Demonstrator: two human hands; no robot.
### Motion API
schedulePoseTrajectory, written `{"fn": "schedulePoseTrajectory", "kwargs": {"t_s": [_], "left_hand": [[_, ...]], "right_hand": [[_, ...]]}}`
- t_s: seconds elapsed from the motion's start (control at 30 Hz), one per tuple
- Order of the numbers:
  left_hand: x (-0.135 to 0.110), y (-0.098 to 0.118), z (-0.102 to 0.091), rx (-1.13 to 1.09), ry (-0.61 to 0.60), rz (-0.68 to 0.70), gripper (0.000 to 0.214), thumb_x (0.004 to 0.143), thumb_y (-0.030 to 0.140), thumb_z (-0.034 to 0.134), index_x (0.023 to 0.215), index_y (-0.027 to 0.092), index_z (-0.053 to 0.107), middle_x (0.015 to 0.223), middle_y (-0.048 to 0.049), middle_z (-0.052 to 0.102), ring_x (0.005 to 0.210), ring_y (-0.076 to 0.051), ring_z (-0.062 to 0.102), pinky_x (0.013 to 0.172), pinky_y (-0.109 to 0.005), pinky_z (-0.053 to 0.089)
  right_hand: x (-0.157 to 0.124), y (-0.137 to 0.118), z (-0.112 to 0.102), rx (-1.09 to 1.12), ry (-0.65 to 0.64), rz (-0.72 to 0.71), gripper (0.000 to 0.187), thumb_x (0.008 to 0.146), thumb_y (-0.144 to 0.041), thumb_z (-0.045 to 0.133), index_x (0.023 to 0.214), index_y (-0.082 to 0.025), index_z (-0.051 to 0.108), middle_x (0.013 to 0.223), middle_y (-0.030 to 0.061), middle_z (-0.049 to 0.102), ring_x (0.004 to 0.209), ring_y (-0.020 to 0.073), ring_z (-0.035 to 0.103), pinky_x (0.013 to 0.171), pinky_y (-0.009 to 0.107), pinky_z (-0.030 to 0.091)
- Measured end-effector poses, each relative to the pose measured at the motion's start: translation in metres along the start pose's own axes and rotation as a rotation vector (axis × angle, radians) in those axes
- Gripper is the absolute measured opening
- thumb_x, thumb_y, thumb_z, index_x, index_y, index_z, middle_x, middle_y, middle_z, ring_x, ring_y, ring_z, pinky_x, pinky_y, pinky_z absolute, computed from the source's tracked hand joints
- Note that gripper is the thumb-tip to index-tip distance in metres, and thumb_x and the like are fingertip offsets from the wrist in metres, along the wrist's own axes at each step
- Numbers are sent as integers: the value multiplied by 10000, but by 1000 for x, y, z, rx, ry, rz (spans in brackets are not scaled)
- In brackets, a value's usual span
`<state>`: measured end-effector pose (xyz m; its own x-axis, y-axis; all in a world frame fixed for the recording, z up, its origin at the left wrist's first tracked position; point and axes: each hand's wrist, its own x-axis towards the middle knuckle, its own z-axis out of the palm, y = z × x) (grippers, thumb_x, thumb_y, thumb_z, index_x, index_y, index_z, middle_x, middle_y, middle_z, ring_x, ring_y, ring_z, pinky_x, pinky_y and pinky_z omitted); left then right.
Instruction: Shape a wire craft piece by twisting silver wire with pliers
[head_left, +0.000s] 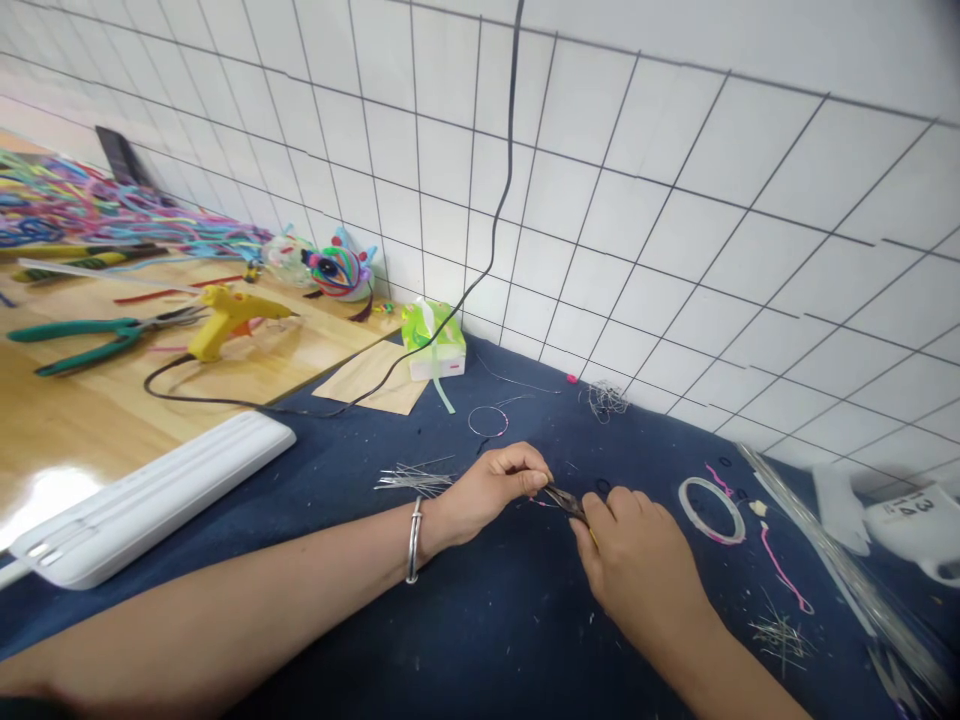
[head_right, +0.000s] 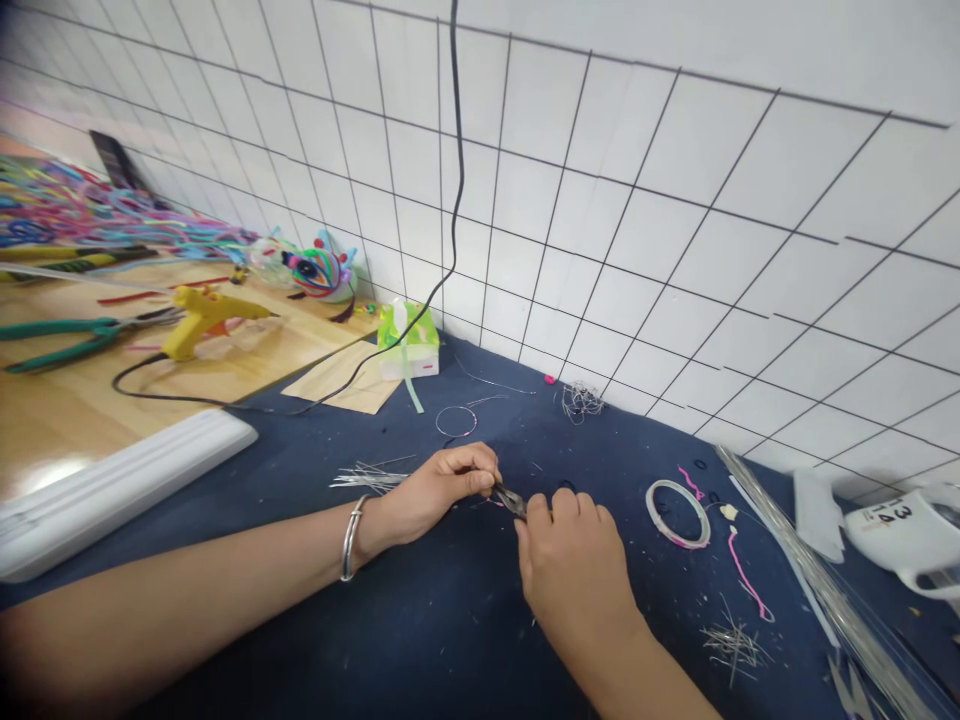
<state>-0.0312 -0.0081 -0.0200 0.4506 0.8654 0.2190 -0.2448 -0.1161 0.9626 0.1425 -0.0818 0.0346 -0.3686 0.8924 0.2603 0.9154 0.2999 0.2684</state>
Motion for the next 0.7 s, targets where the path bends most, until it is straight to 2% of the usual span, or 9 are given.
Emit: {"fn": "schedulePoseTrajectory", "kwargs": {"t_s": [0.23, 0.4, 0.57, 0.7], "left_hand": [[0, 3, 1, 58, 4, 21, 141, 765, 267, 575, 741, 129, 596, 771, -15, 514, 698, -104, 468, 679, -248, 365], [-1, 3, 2, 29, 39, -44, 151, 770, 278, 563, 759, 129, 583, 696, -4, 528, 667, -105, 460, 663, -248, 359], [1, 2, 0, -34, 59, -54, 152, 767, 280, 567, 766, 128, 577, 654, 4, 520, 632, -100, 460, 641, -244, 356], [2, -1, -1, -71, 62, -59, 144, 762, 271, 576, 773, 127, 579, 688, -2, 525, 657, -101, 463, 655, -244, 354]], "right_hand": [[-1, -2, -2, -6, 0, 14, 195, 843, -304, 410, 857, -201, 575, 716, 52, 486, 657, 171, 409, 606, 300, 224], [0, 1, -14, -9, 15, -35, 192, 827, -298, 432, 879, -180, 574, 737, 69, 494, 718, 193, 432, 639, 318, 247], [0, 10, -22, 48, 11, -87, 214, 838, -301, 402, 863, -176, 573, 728, 60, 495, 682, 173, 430, 622, 300, 261], [0, 15, -21, 137, -53, -98, 198, 838, -296, 404, 815, -185, 567, 745, 51, 505, 666, 158, 435, 612, 288, 275]]}}
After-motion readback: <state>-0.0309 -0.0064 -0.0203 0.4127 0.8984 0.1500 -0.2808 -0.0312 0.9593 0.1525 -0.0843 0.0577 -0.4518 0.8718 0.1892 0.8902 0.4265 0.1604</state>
